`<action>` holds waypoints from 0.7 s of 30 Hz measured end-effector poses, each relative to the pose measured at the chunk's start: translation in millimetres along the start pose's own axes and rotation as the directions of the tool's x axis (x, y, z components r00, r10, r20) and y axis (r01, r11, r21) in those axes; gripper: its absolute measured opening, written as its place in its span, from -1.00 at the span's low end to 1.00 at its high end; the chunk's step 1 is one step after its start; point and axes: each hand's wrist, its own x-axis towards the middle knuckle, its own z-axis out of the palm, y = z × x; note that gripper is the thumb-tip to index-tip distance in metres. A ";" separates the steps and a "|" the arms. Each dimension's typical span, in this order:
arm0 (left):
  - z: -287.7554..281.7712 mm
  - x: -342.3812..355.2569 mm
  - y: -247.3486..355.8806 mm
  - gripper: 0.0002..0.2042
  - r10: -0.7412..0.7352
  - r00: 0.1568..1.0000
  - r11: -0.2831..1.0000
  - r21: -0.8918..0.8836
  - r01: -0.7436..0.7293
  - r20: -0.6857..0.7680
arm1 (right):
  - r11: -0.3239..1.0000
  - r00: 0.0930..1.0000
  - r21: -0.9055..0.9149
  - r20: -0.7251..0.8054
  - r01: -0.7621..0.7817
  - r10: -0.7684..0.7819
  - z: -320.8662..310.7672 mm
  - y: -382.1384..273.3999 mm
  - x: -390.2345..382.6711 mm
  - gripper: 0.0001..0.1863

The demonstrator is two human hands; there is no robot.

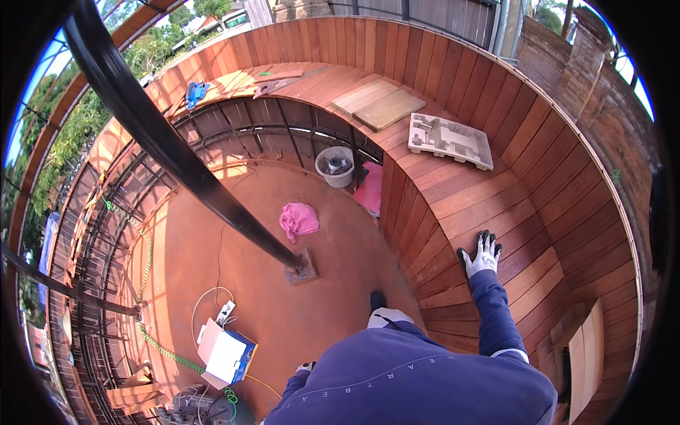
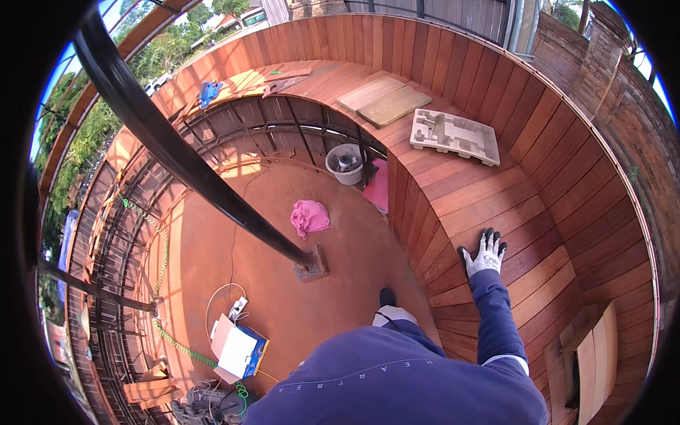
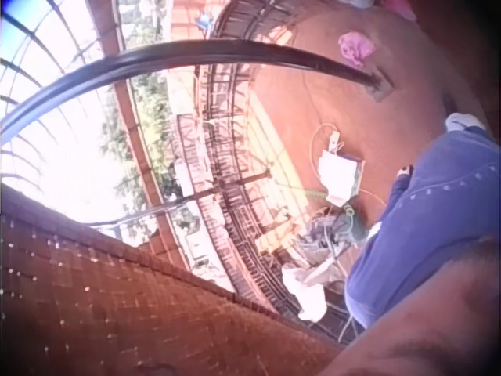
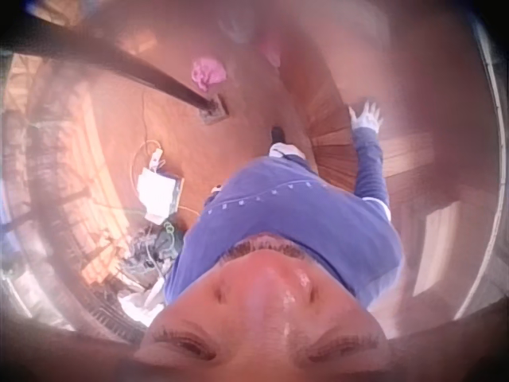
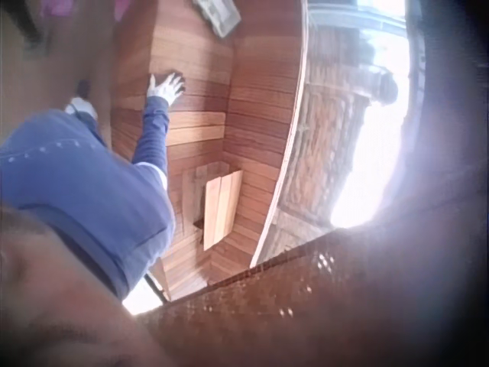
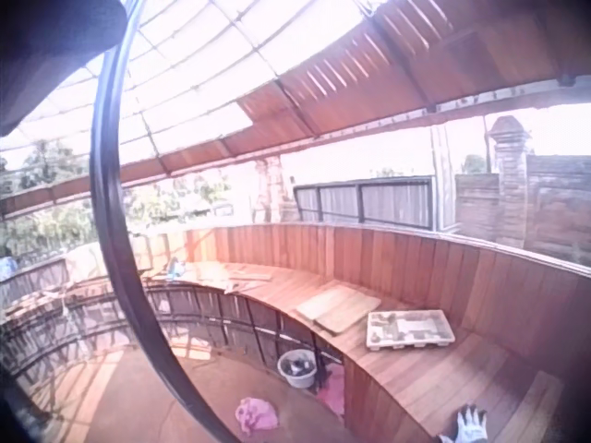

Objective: The person installs wooden planks onto a curved wooden structure, using a blue electric planer to smooth the edges of the planks before fitting them into place. They repeatedly pick up planks, plane them, and place them onto the structure.

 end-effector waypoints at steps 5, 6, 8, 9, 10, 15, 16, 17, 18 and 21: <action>-15.5 17.0 61.2 -0.61 0.060 0.998 0.974 0.217 -0.056 -0.012 | 0.986 0.983 -0.023 -0.091 -0.163 0.160 17.4 -44.0 106.5 -0.07; -21.9 24.5 77.6 -0.61 0.071 0.997 0.973 0.220 -0.065 -0.021 | 0.975 0.972 0.004 -0.081 -0.222 0.222 8.3 -70.0 117.6 -0.07; -43.1 47.0 119.3 -0.60 0.120 0.993 0.973 0.202 -0.113 -0.018 | 0.993 0.995 0.105 -0.083 0.061 -0.052 3.1 -108.3 125.3 -0.14; -50.5 52.8 138.7 -0.60 0.140 0.990 0.980 0.145 -0.134 -0.027 | 0.920 0.942 0.208 -0.023 0.333 -0.335 1.4 -131.1 119.7 -0.18; -54.4 54.0 150.6 -0.60 0.148 0.988 0.988 0.044 -0.146 -0.046 | 0.733 0.774 0.382 0.067 0.563 -0.629 -5.7 -151.8 111.2 -0.21; -94.6 65.6 190.1 -0.59 0.079 0.994 0.893 -0.437 -0.106 -0.079 | 0.636 0.785 0.462 -0.313 0.618 -0.535 -50.9 -126.3 135.2 -0.36; -101.1 68.6 194.9 -0.55 -0.032 0.999 0.813 -0.582 0.010 -0.028 | 0.815 0.874 0.384 -0.400 0.434 -0.277 -50.7 -97.1 155.7 -0.31; -102.2 63.4 188.7 -0.59 -0.061 0.997 0.787 -0.617 0.019 -0.047 | 0.931 0.910 0.315 -0.414 0.184 -0.040 -45.0 -69.2 172.6 -0.26; -102.8 59.3 187.2 -0.62 -0.082 0.994 0.755 -0.656 0.015 -0.071 | 0.965 0.923 0.250 -0.350 -0.074 0.162 -33.9 -42.1 189.9 -0.21; -94.3 31.5 197.1 -0.66 -0.089 0.992 0.786 -0.617 0.012 -0.094 | 0.966 0.946 0.049 -0.195 -0.255 0.260 3.6 -20.3 216.5 -0.11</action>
